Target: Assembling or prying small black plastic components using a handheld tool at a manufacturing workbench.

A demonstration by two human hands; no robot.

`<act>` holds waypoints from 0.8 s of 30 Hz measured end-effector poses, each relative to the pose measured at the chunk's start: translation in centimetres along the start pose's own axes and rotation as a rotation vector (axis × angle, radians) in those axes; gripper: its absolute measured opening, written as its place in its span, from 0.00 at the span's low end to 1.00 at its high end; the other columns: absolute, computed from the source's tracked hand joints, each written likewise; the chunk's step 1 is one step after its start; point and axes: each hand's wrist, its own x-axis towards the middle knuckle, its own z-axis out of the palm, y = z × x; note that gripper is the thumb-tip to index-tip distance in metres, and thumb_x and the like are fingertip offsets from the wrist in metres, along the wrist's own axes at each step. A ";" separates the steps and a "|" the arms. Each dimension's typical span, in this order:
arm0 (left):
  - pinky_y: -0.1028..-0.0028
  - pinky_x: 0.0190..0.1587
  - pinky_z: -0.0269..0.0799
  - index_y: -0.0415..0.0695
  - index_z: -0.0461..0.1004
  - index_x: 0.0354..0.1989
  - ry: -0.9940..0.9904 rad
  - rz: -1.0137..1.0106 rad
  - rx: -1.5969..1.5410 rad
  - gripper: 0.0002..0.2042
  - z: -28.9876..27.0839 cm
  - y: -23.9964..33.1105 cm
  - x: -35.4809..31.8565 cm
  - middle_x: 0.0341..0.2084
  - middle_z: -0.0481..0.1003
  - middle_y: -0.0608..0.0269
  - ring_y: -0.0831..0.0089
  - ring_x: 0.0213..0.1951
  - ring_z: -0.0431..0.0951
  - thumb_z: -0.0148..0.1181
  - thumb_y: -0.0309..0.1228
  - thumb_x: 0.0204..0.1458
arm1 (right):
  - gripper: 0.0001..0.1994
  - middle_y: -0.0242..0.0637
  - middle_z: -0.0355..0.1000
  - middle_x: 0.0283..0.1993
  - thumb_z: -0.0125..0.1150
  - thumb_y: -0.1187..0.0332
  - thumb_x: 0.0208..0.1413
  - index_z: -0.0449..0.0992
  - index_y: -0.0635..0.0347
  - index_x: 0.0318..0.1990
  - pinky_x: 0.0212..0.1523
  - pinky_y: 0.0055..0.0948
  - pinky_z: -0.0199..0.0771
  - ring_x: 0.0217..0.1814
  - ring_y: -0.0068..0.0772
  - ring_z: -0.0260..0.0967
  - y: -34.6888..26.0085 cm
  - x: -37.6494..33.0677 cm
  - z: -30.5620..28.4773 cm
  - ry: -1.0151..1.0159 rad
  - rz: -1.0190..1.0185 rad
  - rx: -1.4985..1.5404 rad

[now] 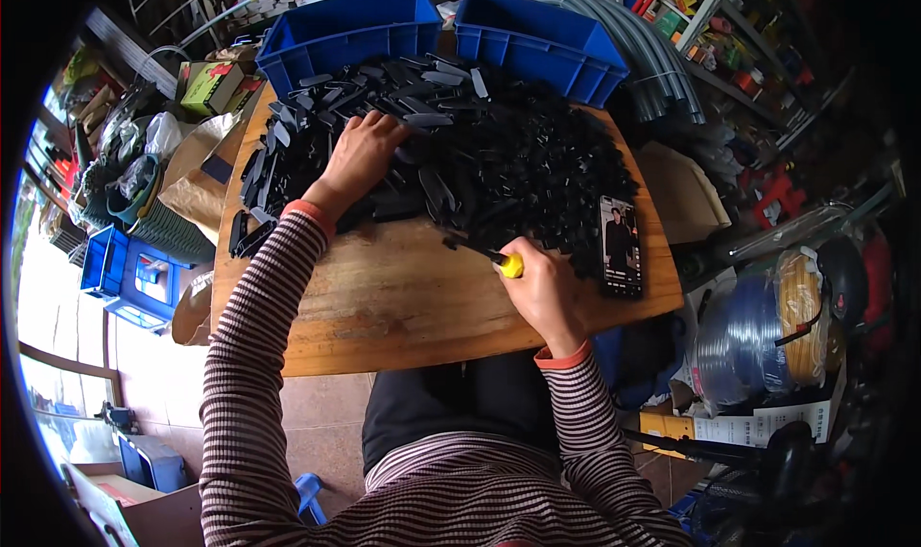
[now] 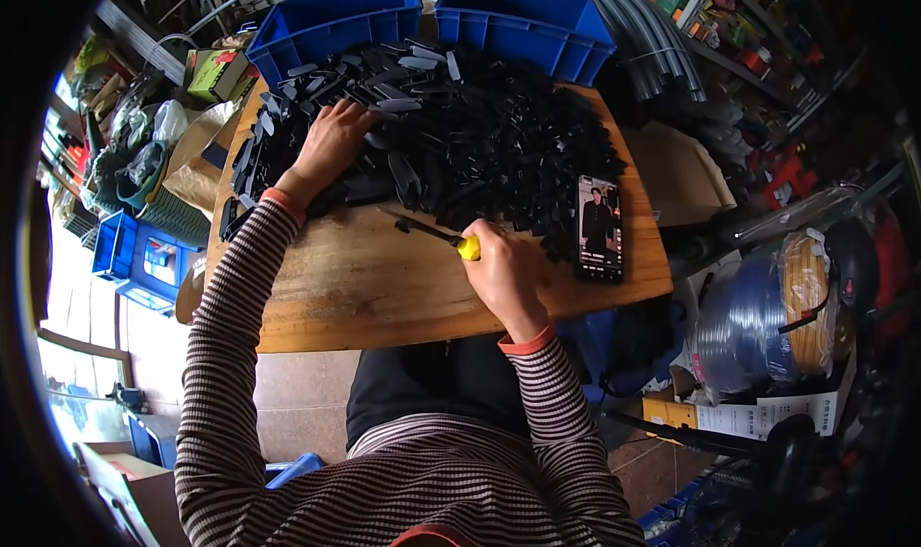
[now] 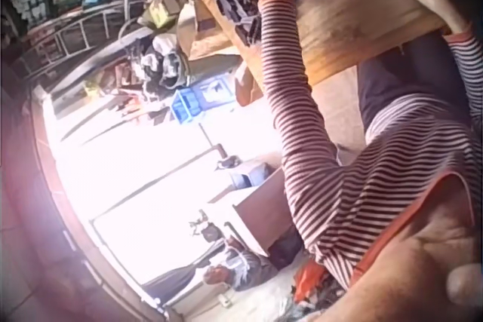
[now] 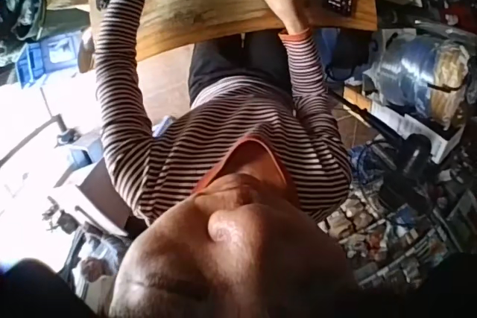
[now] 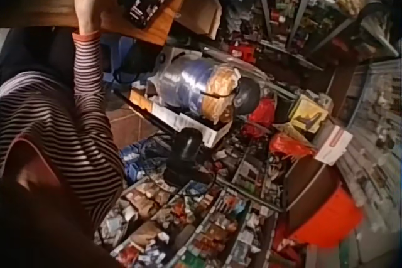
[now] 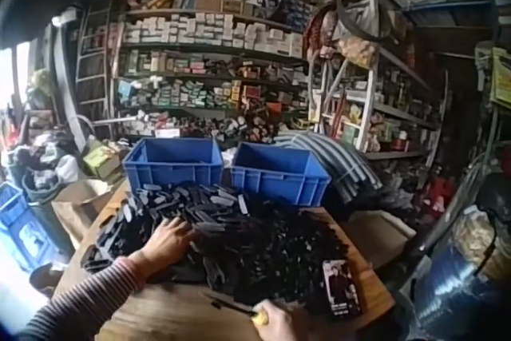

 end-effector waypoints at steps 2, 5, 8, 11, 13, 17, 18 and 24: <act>0.63 0.49 0.69 0.45 0.72 0.53 0.133 0.034 0.055 0.21 -0.9 1.8 -0.7 0.39 0.73 0.59 0.62 0.49 0.71 0.54 0.22 0.48 | 0.08 0.42 0.74 0.25 0.69 0.73 0.49 0.74 0.61 0.33 0.28 0.32 0.71 0.27 0.38 0.75 0.0 -0.1 -0.6 0.058 0.012 0.120; 0.71 0.40 0.75 0.41 0.71 0.52 0.131 0.054 -0.309 0.22 -2.3 7.6 -4.4 0.37 0.71 0.57 0.65 0.42 0.73 0.55 0.17 0.44 | 0.07 0.42 0.74 0.27 0.67 0.73 0.50 0.73 0.61 0.33 0.29 0.33 0.71 0.28 0.43 0.75 0.4 -0.2 -1.8 0.060 0.053 0.169; 0.71 0.32 0.77 0.40 0.71 0.52 0.044 0.111 -0.403 0.23 -1.9 14.2 -8.8 0.37 0.71 0.57 0.67 0.36 0.75 0.57 0.19 0.43 | 0.07 0.42 0.74 0.27 0.66 0.74 0.50 0.73 0.61 0.34 0.30 0.33 0.72 0.29 0.44 0.75 -0.3 0.1 -1.6 0.024 0.069 0.188; 0.70 0.29 0.77 0.40 0.73 0.49 -0.141 0.114 -0.353 0.21 -2.4 16.7 -10.2 0.39 0.71 0.57 0.67 0.35 0.76 0.60 0.24 0.43 | 0.07 0.43 0.74 0.27 0.66 0.74 0.50 0.73 0.62 0.34 0.31 0.31 0.72 0.29 0.42 0.75 -0.6 0.6 -1.3 -0.040 0.061 0.166; 0.70 0.28 0.77 0.40 0.73 0.50 -0.189 0.073 -0.385 0.21 -3.5 16.7 -10.0 0.41 0.71 0.57 0.67 0.35 0.76 0.61 0.25 0.43 | 0.07 0.42 0.75 0.28 0.66 0.75 0.50 0.74 0.62 0.34 0.31 0.31 0.73 0.30 0.41 0.76 -0.8 0.3 -0.9 -0.052 0.042 0.210; 0.71 0.28 0.77 0.40 0.72 0.51 -0.220 0.086 -0.479 0.22 -5.1 15.2 -10.3 0.48 0.70 0.56 0.66 0.37 0.77 0.61 0.29 0.43 | 0.07 0.41 0.76 0.29 0.66 0.76 0.49 0.75 0.62 0.35 0.32 0.30 0.73 0.31 0.39 0.77 -0.7 -0.1 -1.1 -0.040 0.049 0.247; 0.72 0.29 0.78 0.40 0.72 0.52 -0.156 0.169 -0.505 0.23 -5.3 14.4 -10.8 0.50 0.69 0.55 0.66 0.39 0.76 0.61 0.30 0.44 | 0.07 0.41 0.76 0.29 0.66 0.76 0.49 0.75 0.62 0.35 0.32 0.29 0.73 0.31 0.39 0.77 -0.7 -0.2 -1.1 -0.031 0.055 0.255; 0.75 0.35 0.79 0.38 0.71 0.55 -0.117 0.488 -0.370 0.24 -3.6 14.0 -10.9 0.57 0.67 0.50 0.66 0.45 0.74 0.58 0.30 0.45 | 0.07 0.40 0.77 0.31 0.66 0.76 0.49 0.76 0.61 0.36 0.32 0.29 0.74 0.32 0.39 0.77 -2.1 0.4 -0.3 -0.078 0.014 0.270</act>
